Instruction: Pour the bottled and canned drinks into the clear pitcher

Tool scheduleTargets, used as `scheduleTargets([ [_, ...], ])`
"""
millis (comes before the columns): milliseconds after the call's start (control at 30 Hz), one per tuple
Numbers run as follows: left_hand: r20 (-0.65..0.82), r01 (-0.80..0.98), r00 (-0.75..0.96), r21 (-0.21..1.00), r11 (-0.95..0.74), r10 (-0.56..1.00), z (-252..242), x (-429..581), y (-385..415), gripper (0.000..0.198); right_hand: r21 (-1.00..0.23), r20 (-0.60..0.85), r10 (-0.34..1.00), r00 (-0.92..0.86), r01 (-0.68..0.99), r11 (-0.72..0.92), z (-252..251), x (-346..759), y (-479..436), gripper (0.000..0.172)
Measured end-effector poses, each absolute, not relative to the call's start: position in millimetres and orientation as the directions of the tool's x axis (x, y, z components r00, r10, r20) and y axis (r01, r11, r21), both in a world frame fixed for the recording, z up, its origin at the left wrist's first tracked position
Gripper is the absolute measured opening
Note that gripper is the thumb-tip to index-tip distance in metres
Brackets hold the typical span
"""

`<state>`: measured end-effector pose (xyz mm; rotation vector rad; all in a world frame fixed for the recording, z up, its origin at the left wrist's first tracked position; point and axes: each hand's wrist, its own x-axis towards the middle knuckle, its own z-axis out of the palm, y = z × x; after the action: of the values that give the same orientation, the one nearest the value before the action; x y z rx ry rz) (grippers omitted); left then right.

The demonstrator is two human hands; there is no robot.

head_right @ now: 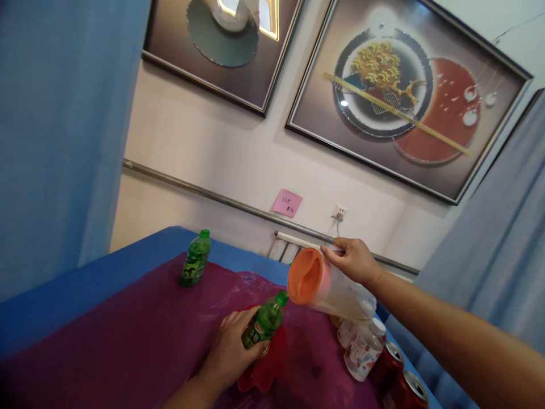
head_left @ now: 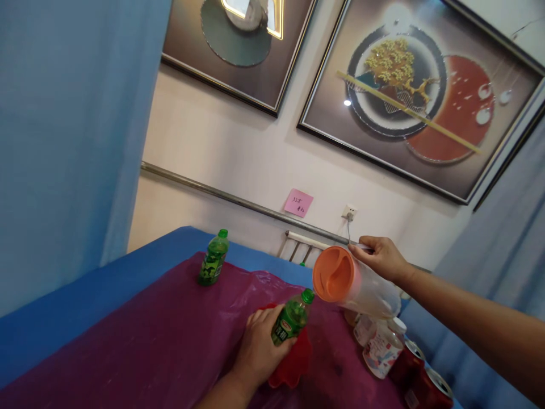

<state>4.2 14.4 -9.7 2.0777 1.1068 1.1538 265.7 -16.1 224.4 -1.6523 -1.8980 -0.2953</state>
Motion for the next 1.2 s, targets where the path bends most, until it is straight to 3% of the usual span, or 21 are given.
scheduleTargets([
  [1200,0.431,0.379,0.314,0.761,-0.527,0.846,-8.8,3.3,13.4,0.062,-0.205,0.560,0.826,-0.061,0.956,0.209,223.5,262.9,-15.7,0.050],
])
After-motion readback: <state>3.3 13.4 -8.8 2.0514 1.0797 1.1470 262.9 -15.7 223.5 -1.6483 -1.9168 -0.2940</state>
